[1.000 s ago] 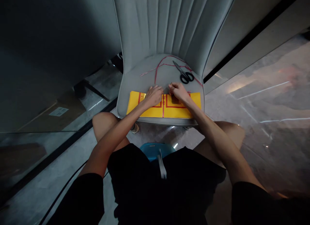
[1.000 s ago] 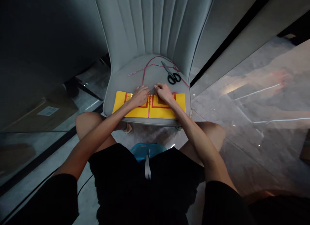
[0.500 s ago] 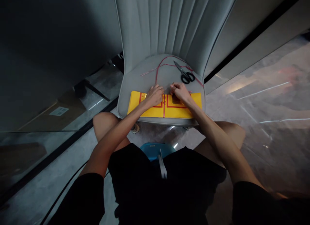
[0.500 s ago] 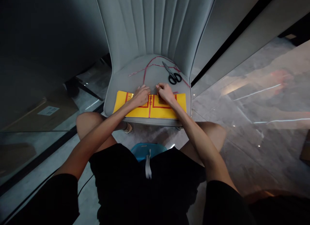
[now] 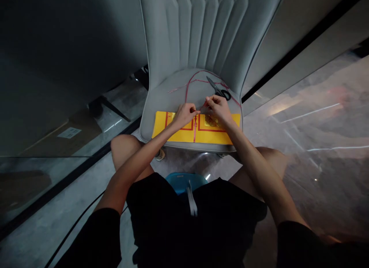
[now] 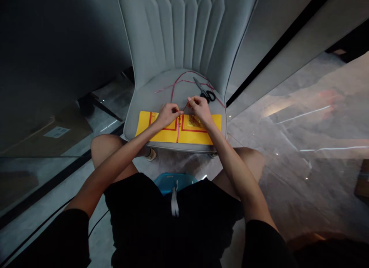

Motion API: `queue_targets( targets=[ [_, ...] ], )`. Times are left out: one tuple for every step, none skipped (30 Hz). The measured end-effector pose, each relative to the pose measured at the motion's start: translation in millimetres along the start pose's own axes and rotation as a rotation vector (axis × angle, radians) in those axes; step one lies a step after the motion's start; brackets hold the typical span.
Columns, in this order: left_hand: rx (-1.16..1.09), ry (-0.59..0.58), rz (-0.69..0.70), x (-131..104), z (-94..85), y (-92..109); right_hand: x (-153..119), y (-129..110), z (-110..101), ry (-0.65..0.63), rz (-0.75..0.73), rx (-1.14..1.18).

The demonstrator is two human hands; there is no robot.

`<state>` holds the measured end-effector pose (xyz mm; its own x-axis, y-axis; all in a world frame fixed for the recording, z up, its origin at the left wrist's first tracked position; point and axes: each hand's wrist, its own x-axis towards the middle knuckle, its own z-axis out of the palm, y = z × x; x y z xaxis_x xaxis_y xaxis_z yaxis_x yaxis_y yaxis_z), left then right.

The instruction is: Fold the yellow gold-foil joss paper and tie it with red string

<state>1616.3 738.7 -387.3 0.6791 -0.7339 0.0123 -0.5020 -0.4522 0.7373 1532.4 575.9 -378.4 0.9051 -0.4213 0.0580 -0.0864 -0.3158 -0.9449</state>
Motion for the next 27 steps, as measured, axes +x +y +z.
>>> queue_targets(
  targets=[
    [-0.086, 0.005, -0.058, 2.9, 0.9, -0.5, 0.8, 0.0, 1.4, -0.006, -0.004, 0.045],
    [-0.162, 0.006, -0.112, 5.6, 1.6, -1.0, 1.5, 0.1, 3.1, -0.014, -0.003, 0.086],
    [-0.232, 0.004, -0.157, 7.9, 1.8, -1.5, 2.2, 0.3, 4.9, -0.022, 0.005, 0.121],
    [-0.297, -0.003, -0.190, 9.7, 1.5, -1.7, 3.0, 0.7, 6.8, -0.025, 0.017, 0.144],
    [-0.357, -0.017, -0.213, 10.9, 0.8, -1.7, 4.2, 1.3, 8.5, -0.023, 0.032, 0.158],
    [-0.407, -0.033, -0.228, 11.7, -0.2, -1.6, 5.7, 2.2, 10.1, -0.019, 0.045, 0.161],
    [-0.446, -0.049, -0.235, 12.1, -1.5, -1.3, 7.4, 3.2, 11.4, -0.015, 0.052, 0.154],
    [-0.475, -0.064, -0.237, 12.2, -2.7, -1.0, 9.3, 4.5, 12.3, -0.009, 0.048, 0.134],
    [-0.494, -0.074, -0.234, 12.2, -3.8, -0.7, 11.1, 5.8, 13.0, -0.003, 0.032, 0.100],
    [-0.505, -0.079, -0.230, 12.2, -4.5, -0.4, 12.6, 7.0, 13.3, 0.002, 0.005, 0.053],
    [-0.513, -0.083, -0.224, 12.4, -4.8, -0.2, 13.5, 8.0, 13.3, 0.010, -0.032, -0.004],
    [-0.519, -0.087, -0.220, 12.5, -4.7, -0.1, 13.7, 8.5, 12.9, 0.026, -0.077, -0.068],
    [-0.523, -0.089, -0.217, 12.8, -4.1, -0.1, 13.0, 8.5, 12.0, 0.053, -0.131, -0.137],
    [-0.525, -0.085, -0.216, 13.1, -3.4, -0.1, 11.4, 7.7, 10.8, 0.088, -0.196, -0.211],
    [-0.526, -0.080, -0.213, 13.3, -2.5, -0.2, 8.8, 6.2, 9.1, 0.127, -0.268, -0.289],
    [-0.526, -0.077, -0.206, 13.4, -1.7, -0.4, 5.4, 4.0, 7.1, 0.164, -0.343, -0.367],
    [-0.528, -0.078, -0.195, 13.5, -1.0, -0.6, 1.4, 1.1, 4.8, 0.192, -0.413, -0.446],
    [-0.533, -0.086, -0.185, 13.5, -0.4, -1.0, -3.0, -2.3, 2.4, 0.204, -0.470, -0.521],
    [-0.541, -0.100, -0.178, 13.4, 0.2, -1.5, -7.7, -5.9, -0.1, 0.202, -0.511, -0.589],
    [-0.550, -0.115, -0.176, 13.4, 0.7, -2.1, -12.3, -9.6, -2.3, 0.180, -0.536, -0.647],
    [-0.560, -0.124, -0.178, 13.3, 1.2, -3.0, -16.7, -13.0, -4.1, 0.132, -0.544, -0.691],
    [-0.569, -0.122, -0.179, 13.3, 1.9, -4.0, -20.7, -16.0, -5.3, 0.059, -0.531, -0.723],
    [-0.575, -0.113, -0.179, 13.4, 2.7, -5.1, -24.4, -18.4, -5.7, -0.030, -0.495, -0.745],
    [-0.577, -0.101, -0.177, 13.4, 3.6, -6.2, -27.5, -20.2, -5.4, -0.117, -0.439, -0.762],
    [-0.577, -0.086, -0.172, 13.4, 4.5, -7.3, -30.0, -21.5, -4.4, -0.184, -0.366, -0.782],
    [-0.576, -0.072, -0.168, 13.2, 5.3, -8.2, -31.9, -22.3, -2.7, -0.218, -0.286, -0.809],
    [-0.572, -0.061, -0.169, 12.7, 5.8, -8.7, -33.2, -22.7, -0.6, -0.219, -0.210, -0.841]
  ],
)
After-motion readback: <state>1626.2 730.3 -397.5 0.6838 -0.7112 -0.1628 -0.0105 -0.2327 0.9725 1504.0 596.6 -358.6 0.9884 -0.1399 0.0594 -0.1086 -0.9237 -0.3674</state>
